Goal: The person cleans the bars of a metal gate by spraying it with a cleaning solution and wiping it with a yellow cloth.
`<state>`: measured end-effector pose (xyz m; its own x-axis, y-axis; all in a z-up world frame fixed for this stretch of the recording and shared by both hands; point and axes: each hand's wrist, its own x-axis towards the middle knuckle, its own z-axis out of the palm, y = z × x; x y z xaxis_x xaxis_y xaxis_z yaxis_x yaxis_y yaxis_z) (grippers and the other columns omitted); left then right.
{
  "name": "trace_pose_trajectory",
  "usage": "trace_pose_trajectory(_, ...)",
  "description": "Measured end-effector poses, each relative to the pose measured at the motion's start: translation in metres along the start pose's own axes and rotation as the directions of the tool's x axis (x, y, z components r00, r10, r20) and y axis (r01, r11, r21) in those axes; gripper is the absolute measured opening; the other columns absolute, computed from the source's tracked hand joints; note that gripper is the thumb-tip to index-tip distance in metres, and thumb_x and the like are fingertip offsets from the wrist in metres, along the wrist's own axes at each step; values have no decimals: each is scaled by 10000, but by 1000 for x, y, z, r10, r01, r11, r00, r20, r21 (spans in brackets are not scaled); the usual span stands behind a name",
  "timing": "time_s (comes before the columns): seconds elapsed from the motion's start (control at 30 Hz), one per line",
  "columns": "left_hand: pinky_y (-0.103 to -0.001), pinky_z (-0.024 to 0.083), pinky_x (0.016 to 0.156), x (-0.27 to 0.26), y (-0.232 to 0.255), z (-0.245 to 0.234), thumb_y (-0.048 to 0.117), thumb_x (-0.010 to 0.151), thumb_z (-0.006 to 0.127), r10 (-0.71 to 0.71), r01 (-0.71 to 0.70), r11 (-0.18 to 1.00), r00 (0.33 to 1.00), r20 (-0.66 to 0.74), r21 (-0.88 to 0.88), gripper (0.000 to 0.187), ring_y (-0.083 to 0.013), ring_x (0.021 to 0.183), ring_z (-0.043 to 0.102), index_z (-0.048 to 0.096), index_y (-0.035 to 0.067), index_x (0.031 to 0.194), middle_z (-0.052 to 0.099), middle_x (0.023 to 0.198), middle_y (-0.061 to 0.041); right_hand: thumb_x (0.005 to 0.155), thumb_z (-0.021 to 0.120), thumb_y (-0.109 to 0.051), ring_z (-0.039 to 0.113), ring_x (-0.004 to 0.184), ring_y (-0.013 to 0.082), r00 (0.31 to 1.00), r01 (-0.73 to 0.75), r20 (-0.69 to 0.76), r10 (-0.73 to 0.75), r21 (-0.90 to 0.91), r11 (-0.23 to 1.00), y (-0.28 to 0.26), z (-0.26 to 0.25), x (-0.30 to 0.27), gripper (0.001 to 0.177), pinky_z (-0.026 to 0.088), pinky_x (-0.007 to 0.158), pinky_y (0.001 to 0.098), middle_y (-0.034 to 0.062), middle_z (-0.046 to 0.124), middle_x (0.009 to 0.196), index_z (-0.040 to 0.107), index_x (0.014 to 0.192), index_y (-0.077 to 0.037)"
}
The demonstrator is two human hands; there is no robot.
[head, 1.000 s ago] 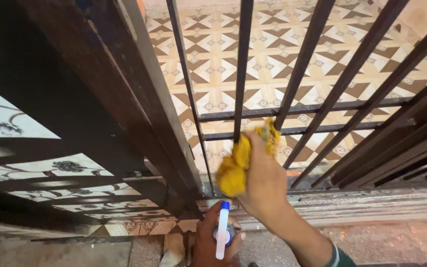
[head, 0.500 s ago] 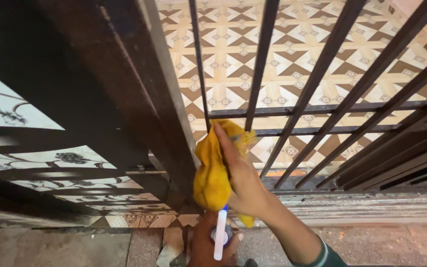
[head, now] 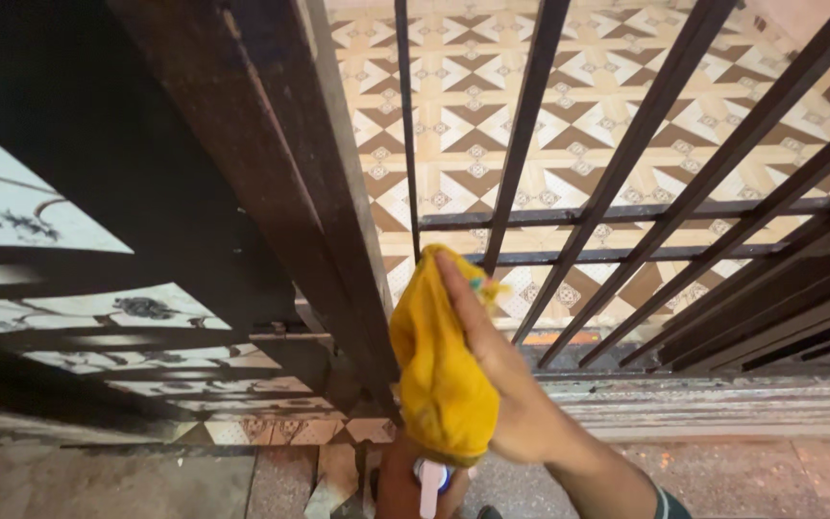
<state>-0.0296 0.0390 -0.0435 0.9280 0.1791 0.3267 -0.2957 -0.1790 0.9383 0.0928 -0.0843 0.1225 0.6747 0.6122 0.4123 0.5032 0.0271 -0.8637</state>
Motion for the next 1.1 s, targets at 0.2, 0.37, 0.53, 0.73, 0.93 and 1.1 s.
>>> trace_pose_trajectory(0.2, -320, 587, 807, -18, -22, 3, 84, 682, 853, -231, 231, 973, 972, -33, -14, 812, -161, 814, 759, 485, 64, 1405, 780, 856, -68, 863, 696, -399, 398, 1462, 392, 976, -180, -19, 217, 487, 855, 4, 5, 14, 1058, 295, 1180, 374, 290, 319, 1585, 131, 1665, -3)
trace_pose_trajectory(0.37, -323, 612, 801, -13, -36, 6, 84, 681, 896, -258, 258, 966, 965, -52, -4, 745, -159, 801, 795, 579, 18, 1352, 805, 833, -81, 829, 719, -216, 435, 1405, 249, 985, -106, -103, 138, 270, 957, 7, 15, 7, 1062, 378, 1121, 343, 163, 259, 1674, 58, 1640, -36)
trace_pose_trajectory(0.53, -308, 600, 783, -13, -21, 4, 58, 731, 859, -140, 139, 990, 989, -47, -39, 765, -152, 828, 751, 526, 9, 1418, 772, 925, -83, 926, 708, -190, 471, 1477, 261, 987, 78, -145, -69, 61, 995, 22, -2, -13, 866, 339, 1216, 353, 188, 458, 1626, 281, 1654, 2)
trace_pose_trajectory(0.73, -281, 586, 724, -17, -13, 4, 51, 713, 856, -357, 355, 934, 933, -48, -46, 809, -126, 777, 728, 500, 62, 1439, 762, 870, -61, 866, 775, -145, 671, 1258, 240, 916, 94, -394, -76, 26, 995, 45, 10, -56, 743, 537, 1090, 355, 153, 617, 1463, 474, 1528, 6)
trace_pose_trajectory(0.93, -285, 578, 716, -8, 17, -2, 63, 735, 843, -302, 301, 953, 953, 23, 37, 770, -140, 750, 728, 502, 59, 1426, 759, 863, -60, 884, 857, -103, 643, 1210, 169, 615, 122, -688, -385, -400, 908, 48, 17, -57, 770, 558, 1047, 300, 91, 563, 1394, 454, 1537, -39)
trace_pose_trajectory(1.1, -306, 580, 755, -10, 29, 1, 49, 760, 840, -218, 218, 976, 976, 27, 2, 735, -161, 802, 736, 508, 25, 1416, 742, 870, -78, 910, 840, -126, 624, 1222, 186, 576, 164, -725, -377, -349, 923, 42, 9, -34, 766, 603, 969, 325, 97, 492, 1410, 372, 1511, -48)
